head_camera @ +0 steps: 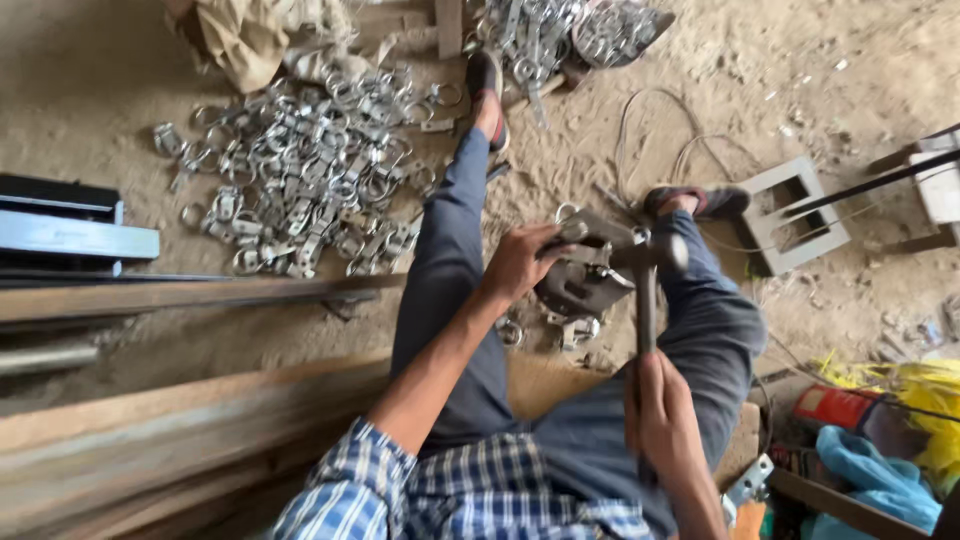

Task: The person sits on the ground and uses a hammer to strike a metal part held in their left hand. They repeatedly hit the object against a metal base, occasionally adjusting its position to work on different sides.

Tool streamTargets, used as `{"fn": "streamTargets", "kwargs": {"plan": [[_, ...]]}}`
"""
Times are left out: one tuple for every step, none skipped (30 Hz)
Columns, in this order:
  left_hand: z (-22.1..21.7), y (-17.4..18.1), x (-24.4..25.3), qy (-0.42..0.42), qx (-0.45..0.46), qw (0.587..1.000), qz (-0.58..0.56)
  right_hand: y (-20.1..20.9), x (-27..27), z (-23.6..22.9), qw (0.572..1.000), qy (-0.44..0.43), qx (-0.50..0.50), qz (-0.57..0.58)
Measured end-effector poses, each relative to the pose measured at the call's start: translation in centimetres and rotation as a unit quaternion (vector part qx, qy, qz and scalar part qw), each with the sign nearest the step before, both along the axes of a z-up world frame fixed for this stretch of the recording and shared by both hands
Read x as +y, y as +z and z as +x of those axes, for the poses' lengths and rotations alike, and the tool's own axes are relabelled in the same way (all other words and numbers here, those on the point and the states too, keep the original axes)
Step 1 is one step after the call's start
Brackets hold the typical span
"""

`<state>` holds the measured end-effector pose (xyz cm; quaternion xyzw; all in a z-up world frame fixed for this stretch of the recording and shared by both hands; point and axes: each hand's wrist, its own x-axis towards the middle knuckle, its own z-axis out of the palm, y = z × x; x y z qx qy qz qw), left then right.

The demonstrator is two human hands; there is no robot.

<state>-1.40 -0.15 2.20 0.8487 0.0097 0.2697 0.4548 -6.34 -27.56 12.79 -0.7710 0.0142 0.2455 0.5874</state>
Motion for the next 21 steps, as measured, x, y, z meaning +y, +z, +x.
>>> {"fn": "streamTargets", "kwargs": {"plan": [[0.2,0.2,0.4,-0.007,0.011,1.0,-0.017,0.0,-1.6,-0.4,0.999,-0.027,0.037,-0.016],[0.5,0.4,0.7,-0.015,0.023,0.999,-0.033,-0.2,-2.9,-0.5,0.995,-0.055,0.075,-0.031],[0.0,0.4,0.8,-0.017,0.015,0.997,-0.078,-0.5,-4.0,-1.1,0.996,-0.047,0.074,-0.021],[-0.1,0.4,1.1,-0.017,0.008,0.992,-0.122,-0.5,-5.5,-1.7,0.997,-0.04,0.072,-0.01],[0.2,0.6,1.0,-0.021,-0.004,0.986,-0.166,-0.7,-6.6,-1.8,0.997,-0.036,0.065,0.001],[-0.1,0.9,0.7,-0.005,-0.005,0.985,-0.175,-1.0,-7.3,-2.1,0.995,-0.052,0.084,0.008],[-0.7,1.3,0.9,0.012,-0.006,0.983,-0.183,-1.3,-7.6,-2.6,0.992,-0.067,0.103,0.016],[-1.2,1.8,1.1,0.028,-0.007,0.981,-0.19,-1.5,-8.0,-3.0,0.989,-0.082,0.122,0.025],[-1.5,2.3,1.0,0.029,0.002,0.981,-0.191,-1.8,-8.3,-3.0,0.983,-0.102,0.148,0.031],[-1.8,2.6,0.8,0.029,0.011,0.981,-0.192,-2.0,-8.6,-3.0,0.976,-0.122,0.174,0.037],[-2.0,2.9,0.7,0.031,0.02,0.981,-0.191,-2.4,-8.8,-3.0,0.969,-0.141,0.201,0.044],[-2.0,3.0,0.6,0.025,0.017,0.982,-0.184,-2.7,-8.9,-2.8,0.969,-0.138,0.195,0.057],[-2.0,3.0,0.3,0.017,0.015,0.984,-0.177,-3.0,-9.1,-2.4,0.97,-0.136,0.19,0.071],[-1.9,2.9,0.1,0.009,0.013,0.985,-0.17,-3.2,-9.3,-2.2,0.97,-0.134,0.185,0.084],[-1.7,2.7,0.0,0.01,0.008,0.989,-0.149,-3.5,-9.3,-1.9,0.971,-0.131,0.181,0.089],[-1.5,2.5,-0.2,0.011,0.002,0.992,-0.128,-3.7,-9.3,-1.7,0.971,-0.128,0.177,0.094],[-1.3,2.2,-0.3,0.013,-0.003,0.994,-0.107,-3.8,-9.3,-1.4,0.972,-0.125,0.174,0.099],[-1.0,2.0,-0.5,0.011,0.019,0.994,-0.109,-3.8,-9.3,-1.3,0.975,-0.117,0.168,0.082],[-0.5,1.7,-0.6,0.01,0.041,0.993,-0.111,-3.8,-9.3,-1.2,0.979,-0.11,0.161,0.066],[-0.2,1.5,-0.7,0.009,0.063,0.991,-0.113,-4.0,-9.3,-1.2,0.982,-0.102,0.154,0.05],[-0.1,1.3,-0.8,0.009,0.065,0.991,-0.112,-4.3,-9.6,-1.3,0.979,-0.101,0.167,0.058]]}}
